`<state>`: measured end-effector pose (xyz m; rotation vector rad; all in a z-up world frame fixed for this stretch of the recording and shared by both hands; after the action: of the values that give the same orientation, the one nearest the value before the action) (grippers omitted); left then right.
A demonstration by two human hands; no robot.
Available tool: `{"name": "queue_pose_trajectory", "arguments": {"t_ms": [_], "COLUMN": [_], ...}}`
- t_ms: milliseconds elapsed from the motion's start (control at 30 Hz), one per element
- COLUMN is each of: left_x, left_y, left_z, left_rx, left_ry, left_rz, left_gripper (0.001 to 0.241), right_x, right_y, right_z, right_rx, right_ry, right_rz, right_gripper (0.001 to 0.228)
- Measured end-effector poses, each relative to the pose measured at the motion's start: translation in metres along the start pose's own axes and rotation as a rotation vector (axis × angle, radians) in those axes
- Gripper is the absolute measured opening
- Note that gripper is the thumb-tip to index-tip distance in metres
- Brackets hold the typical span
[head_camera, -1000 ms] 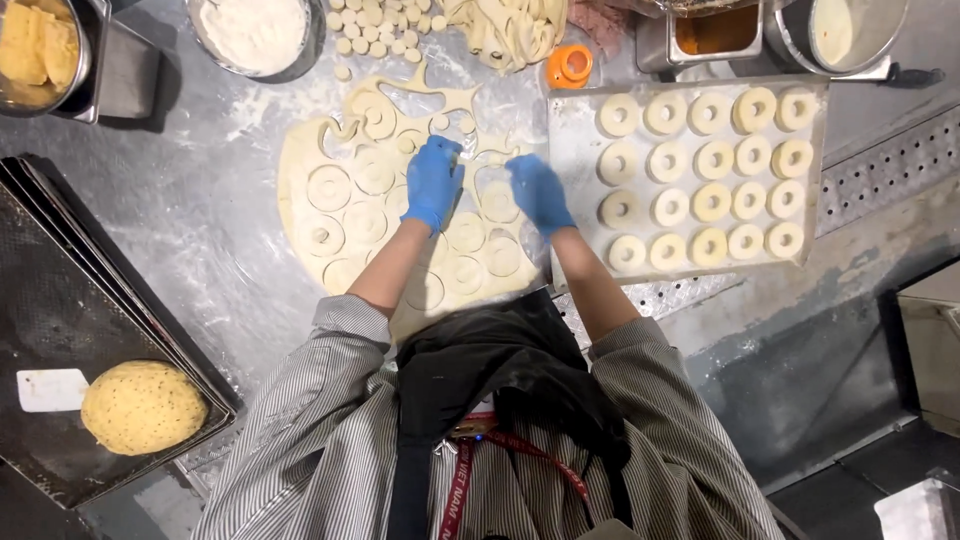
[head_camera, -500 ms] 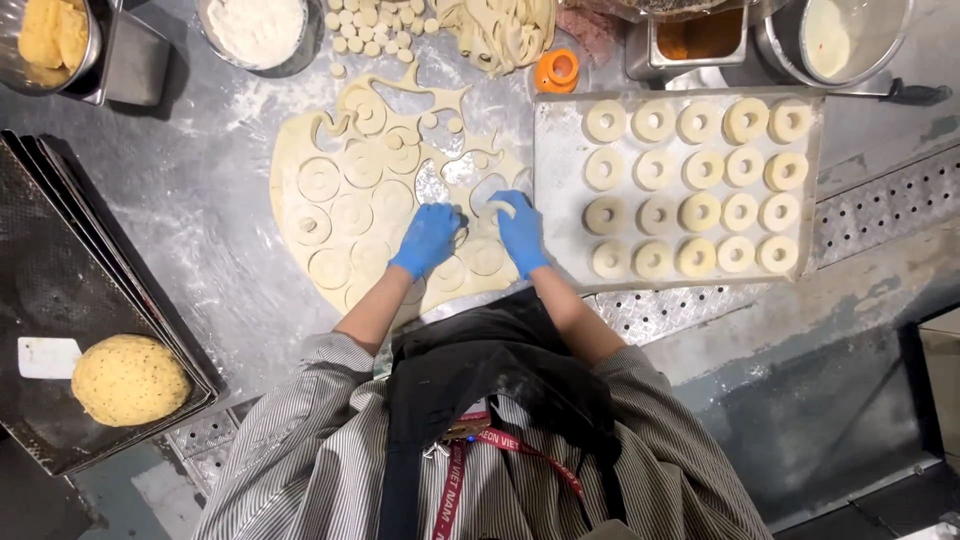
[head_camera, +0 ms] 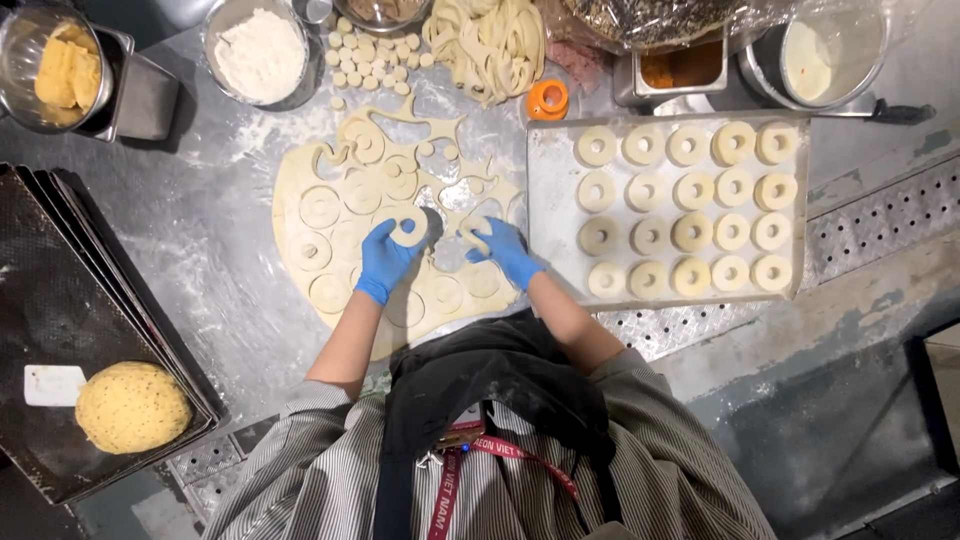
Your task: Cutting donut shapes from dough and placing them on a baking tray.
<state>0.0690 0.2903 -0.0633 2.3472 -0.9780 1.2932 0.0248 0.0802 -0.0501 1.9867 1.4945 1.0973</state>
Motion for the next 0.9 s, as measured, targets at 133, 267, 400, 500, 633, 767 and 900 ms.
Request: {"name": "queue_pose_trajectory", "arguments": {"t_ms": [133, 267, 400, 500, 633, 767, 900], "left_x": [0.015, -0.008, -0.003, -0.012, -0.033, -0.012, -0.018], "left_y": [0.001, -0.003, -0.012, -0.019, -0.028, -0.026, -0.022], "left_z": [-0.006, -0.008, -0.012, -0.012, -0.011, -0.023, -0.009], "left_rx": [0.05, 0.069, 0.106, 0.126, 0.151, 0.153, 0.125], "left_ry": [-0.036, -0.113, -0.054, -0.072, -0.066, -0.114, -0.054], "left_rz": [-0.091, -0.118, -0.087, -0.111, -0.12, -0.101, -0.11], "left_gripper": [0.054, 0.055, 0.056, 0.056, 0.051, 0.048, 0.044], "right_x": [0.012, 0.021, 0.032, 0.039, -0.021, -0.129, -0.187], "right_y": [-0.026, -0.004, 0.008, 0.021, 0.023, 0.07, 0.09], "right_z": [0.029, 0.01, 0.008, 0.003, 0.026, 0.05, 0.075], "right_rx": [-0.218, -0.04, -0.112, -0.052, -0.186, -0.438, -0.589], "right_ry": [0.094, -0.047, 0.102, 0.1, -0.11, -0.396, -0.515], "right_rz": [0.043, 0.018, 0.334, 0.397, 0.573, 0.308, 0.384], "right_gripper": [0.039, 0.037, 0.038, 0.042, 0.046, 0.042, 0.056]}}
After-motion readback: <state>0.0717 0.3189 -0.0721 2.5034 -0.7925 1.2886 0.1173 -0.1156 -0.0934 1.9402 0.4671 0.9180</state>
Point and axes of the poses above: each hand's wrist, its own z-axis towards the middle knuckle, its own x-axis out of the palm, y = z × x, the point moved 10 cm from there along z, towards the middle knuckle, and after that the axes turned 5 degrees about -x, right-handed, at the moved point
